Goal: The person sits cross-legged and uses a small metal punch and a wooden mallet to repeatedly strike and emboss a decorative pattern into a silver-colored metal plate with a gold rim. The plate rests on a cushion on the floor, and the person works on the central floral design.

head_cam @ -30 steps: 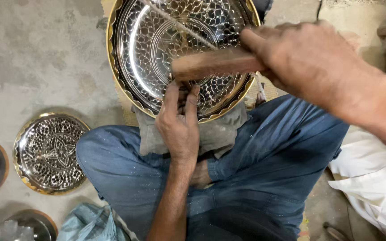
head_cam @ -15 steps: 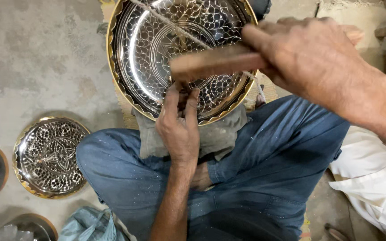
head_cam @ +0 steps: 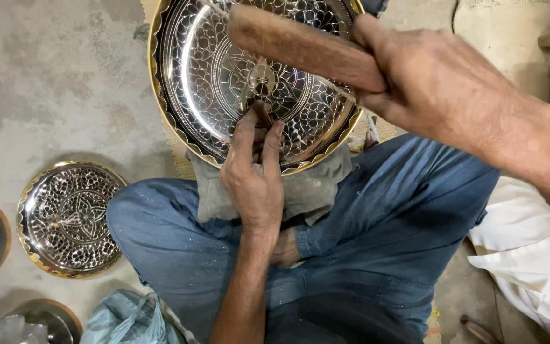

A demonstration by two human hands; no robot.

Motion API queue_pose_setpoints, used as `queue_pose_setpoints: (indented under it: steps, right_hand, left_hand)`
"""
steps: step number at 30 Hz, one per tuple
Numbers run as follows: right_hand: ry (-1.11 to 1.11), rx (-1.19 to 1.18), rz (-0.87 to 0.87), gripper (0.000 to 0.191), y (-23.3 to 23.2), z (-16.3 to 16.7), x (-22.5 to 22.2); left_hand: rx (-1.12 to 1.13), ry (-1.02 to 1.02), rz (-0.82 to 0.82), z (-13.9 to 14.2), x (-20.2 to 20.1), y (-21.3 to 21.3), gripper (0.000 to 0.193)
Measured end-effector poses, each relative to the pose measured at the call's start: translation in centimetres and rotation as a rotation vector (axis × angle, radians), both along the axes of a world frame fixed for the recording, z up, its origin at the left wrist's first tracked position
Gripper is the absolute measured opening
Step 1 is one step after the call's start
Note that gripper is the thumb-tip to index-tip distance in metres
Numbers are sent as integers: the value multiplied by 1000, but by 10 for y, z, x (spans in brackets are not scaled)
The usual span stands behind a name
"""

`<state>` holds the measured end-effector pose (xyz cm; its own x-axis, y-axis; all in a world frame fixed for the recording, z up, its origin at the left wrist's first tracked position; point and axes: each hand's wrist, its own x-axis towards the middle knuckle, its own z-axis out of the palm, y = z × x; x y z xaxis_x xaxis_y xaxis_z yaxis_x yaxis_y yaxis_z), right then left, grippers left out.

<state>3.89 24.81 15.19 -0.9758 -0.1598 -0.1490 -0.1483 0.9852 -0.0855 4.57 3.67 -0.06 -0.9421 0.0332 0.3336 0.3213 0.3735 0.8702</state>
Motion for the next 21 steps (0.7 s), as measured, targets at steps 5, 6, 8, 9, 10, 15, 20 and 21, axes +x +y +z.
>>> queue_pose_setpoints:
  steps: [5, 6, 8, 9, 10, 15, 20, 21]
  right_hand:
    - [99, 128, 68, 31, -2, 4, -1]
    - [42, 31, 13, 35, -2, 4, -1]
    - [192, 193, 158, 27, -2, 4, 0]
    - [270, 277, 223, 24, -3, 3, 1]
    - [221, 197, 161, 28, -2, 2, 2]
    - [304, 269, 224, 23, -2, -2, 5]
    - [115, 189, 103, 26, -3, -3, 4]
    - [139, 284, 122, 21, -3, -4, 4]
  left_hand:
    - [-27, -40, 9, -3, 0, 0, 36]
    - [-13, -40, 8, -4, 0, 0, 38]
    - [-19, -71, 2, -4, 0, -1, 35]
    - [-21, -82, -9, -4, 0, -1, 34]
    - [-12, -73, -10, -3, -1, 0, 34]
    - [-42, -25, -3, -1, 1, -1, 31]
    - [-48, -13, 5, 2, 1, -1, 35]
    - [-81, 25, 8, 2, 0, -1, 35]
